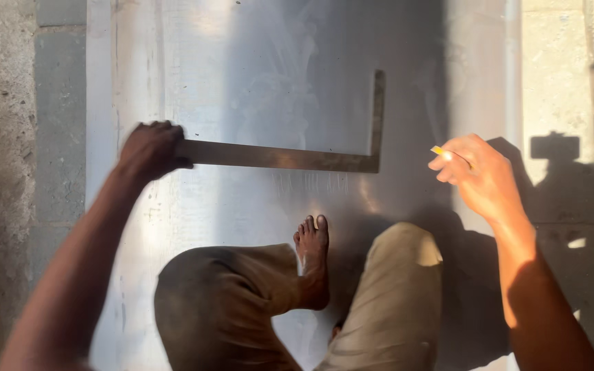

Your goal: The person uses a square ruler and a piece of chalk to draw marking lines on a large metal sheet.

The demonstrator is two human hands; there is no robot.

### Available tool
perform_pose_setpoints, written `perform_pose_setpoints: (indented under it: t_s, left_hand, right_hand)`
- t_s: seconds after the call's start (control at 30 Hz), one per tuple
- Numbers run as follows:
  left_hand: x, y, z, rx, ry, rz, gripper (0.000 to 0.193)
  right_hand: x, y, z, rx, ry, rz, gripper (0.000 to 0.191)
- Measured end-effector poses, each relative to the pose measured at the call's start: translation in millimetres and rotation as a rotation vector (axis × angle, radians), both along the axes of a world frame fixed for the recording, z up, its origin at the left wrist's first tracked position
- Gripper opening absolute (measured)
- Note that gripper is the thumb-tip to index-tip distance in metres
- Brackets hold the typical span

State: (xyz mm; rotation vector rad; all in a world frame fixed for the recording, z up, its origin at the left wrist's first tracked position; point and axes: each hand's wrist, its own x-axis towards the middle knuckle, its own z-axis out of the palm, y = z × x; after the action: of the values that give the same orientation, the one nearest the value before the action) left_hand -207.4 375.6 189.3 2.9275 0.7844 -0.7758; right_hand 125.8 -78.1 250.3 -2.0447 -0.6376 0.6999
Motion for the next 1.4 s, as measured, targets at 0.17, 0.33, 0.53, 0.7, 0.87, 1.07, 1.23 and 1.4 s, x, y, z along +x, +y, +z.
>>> perform_pose_setpoints:
  t_s: [0.17, 0.33, 0.53, 0.7, 0.87, 1.07, 1.23, 1.4]
  left_hand:
    - [-74, 22, 84, 0.244, 0.19, 0.162, 0.05]
    - [-150, 95, 28, 0.263, 0.266, 0.343, 0.047]
    - [-266, 207, -89, 0.277, 0.223, 0.254, 0.063]
    - [-298, 258, -164, 0.025, 0.3, 0.349, 0.06]
    - [-289, 270, -198, -0.073, 0.152, 0.166, 0.059]
    - [-275, 271, -233, -0.342, 0.015, 0.253, 0.051]
    - [-273, 296, -257, -0.53, 0.055, 0.324, 0.033]
    - [-272, 304, -267, -0.539, 0.196, 0.298, 0.033]
  right_hand:
    - [-29, 58, -21, 0.019, 0.108, 0.118, 0.019]
    - [-56, 144, -154, -0.343, -0.122, 0.308, 0.022]
    - [-142, 175, -311, -0.581, -0.433, 0.071, 0.018]
    - [-147, 180, -319, -0.517, -0.405, -0.029, 0.009]
    - [-157, 221, -273, -0.751, -0.23, -0.052, 0.022]
    - [-295, 292, -307, -0.273, -0.396, 0.026, 0.049]
    - [-352, 327, -340, -0.271, -0.43, -0.128, 0.017]
    - [-357, 320, -349, -0.239, -0.373, -0.147, 0.017]
